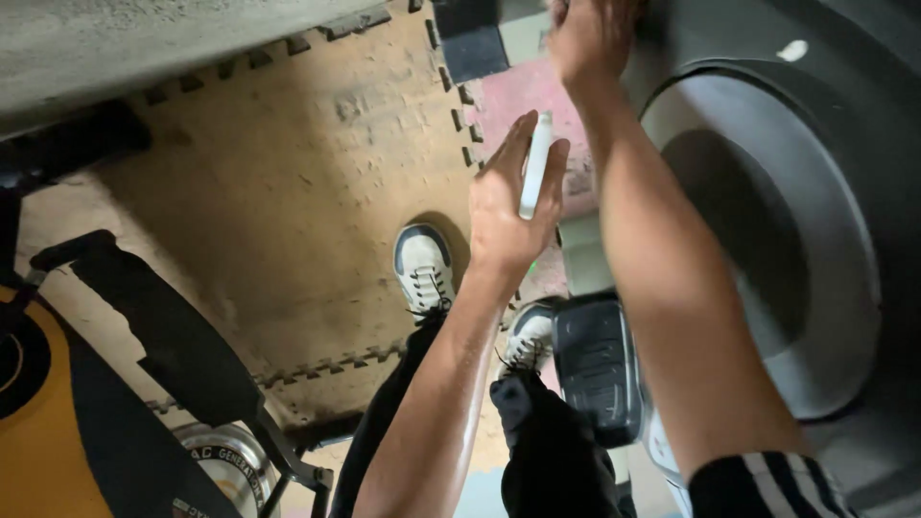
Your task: Wiping down and cleaning an elliptical trainer with a spray bottle and a rag.
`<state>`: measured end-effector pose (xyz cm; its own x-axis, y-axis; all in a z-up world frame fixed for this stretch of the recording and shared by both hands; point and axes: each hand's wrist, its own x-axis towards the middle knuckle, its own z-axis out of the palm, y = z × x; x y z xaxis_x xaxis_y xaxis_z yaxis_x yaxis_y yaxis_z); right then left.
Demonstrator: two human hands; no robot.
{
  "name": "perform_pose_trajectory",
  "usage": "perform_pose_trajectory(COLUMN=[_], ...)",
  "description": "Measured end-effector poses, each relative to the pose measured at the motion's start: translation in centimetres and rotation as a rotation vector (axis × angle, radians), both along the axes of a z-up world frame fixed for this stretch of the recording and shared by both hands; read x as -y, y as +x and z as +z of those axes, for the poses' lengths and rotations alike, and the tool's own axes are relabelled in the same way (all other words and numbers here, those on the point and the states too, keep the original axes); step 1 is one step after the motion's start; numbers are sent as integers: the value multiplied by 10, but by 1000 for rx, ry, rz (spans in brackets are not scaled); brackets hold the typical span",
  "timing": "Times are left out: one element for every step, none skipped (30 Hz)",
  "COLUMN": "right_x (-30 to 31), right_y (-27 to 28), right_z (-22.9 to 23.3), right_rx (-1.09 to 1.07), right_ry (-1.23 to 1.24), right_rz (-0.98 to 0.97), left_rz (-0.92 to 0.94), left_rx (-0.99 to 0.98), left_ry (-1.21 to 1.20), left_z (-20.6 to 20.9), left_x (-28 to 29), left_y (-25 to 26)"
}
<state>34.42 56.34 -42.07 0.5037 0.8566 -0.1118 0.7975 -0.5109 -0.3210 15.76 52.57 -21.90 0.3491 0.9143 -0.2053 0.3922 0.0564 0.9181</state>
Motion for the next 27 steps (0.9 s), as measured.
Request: perform_pose_trajectory(right_x=[-7,-12,-17,-22,-24,-26,-28,-19,-9,-4,-3,2,6,3,0,-5,-11,-16,-20,-20,-20,-19,-11,-5,1,11,21], right_y=[-4,-16,-29,-41,-53,-67,-81,-72,-62,-58,-50,-38,-26,-27,-28,-32,-51,-73,-94,-110,-126,-142,-145,-148,-151,-144,-137], right_z=[-18,-22,-27,-30,-25,-20,-14,-19,-23,-27,-26,-24,-22,-29,-35,-43,-49,-56,-63,-59,-55,-51,-45,-38,-31,-41,-51], right_rx=[-19,-19,-109,-200,-201,-72,57,61,85,100,96,74,52,56,11,-39,-39,86,211,209,169,131,130,-4,-138,-135,-304], right_ry=[-30,-27,-123,-220,-218,8,233,230,264,306,310,256,202,202,76,-44,-40,108,259,257,428,599,595,637,675,671,562], right_rz=[-77,-79,-91,-102,-103,-6,92,90,180,272,272,361,450,448,355,268,270,73,-122,-122,-210,-294,-293,-229,-165,-166,-180], left_rz=[4,2,35,69,67,23,-21,-24,-16,-4,-2,-29,-58,-61,-51,-39,-37,-49,-67,-67,-89,-110,-110,-91,-80,-82,-110], left_rx=[-29,-29,-18,-7,-7,-16,-25,-21,-11,-9,-14,27,69,72,24,-28,-29,75,180,177,73,-29,-30,-103,-169,-167,-173], left_ry=[5,7,-38,-85,-84,-87,-91,-94,-127,-154,-150,-87,-24,-23,-112,-199,-195,-78,37,36,139,239,236,15,-209,-214,-81], left_z=[-6,-6,-6,-5,-4,-2,0,-2,-3,-3,-5,-7,-8,-2,4,11,-3,-17,-32,-34,-37,-41,-40,-39,-38,-39,-39], left_x=[-2,-8,-13,-18,-24,-30,-36,-38,-39,-42,-42,-41,-39,-42,-45,-48,-42,-35,-28,-27,-26,-25,-29,-35,-41,-39,-38], left_y=[-1,-3,-5,-6,-9,-13,-17,-14,-11,-12,-14,-15,-15,-12,-9,-8,-13,-19,-25,-29,-32,-35,-36,-37,-38,-40,-43])
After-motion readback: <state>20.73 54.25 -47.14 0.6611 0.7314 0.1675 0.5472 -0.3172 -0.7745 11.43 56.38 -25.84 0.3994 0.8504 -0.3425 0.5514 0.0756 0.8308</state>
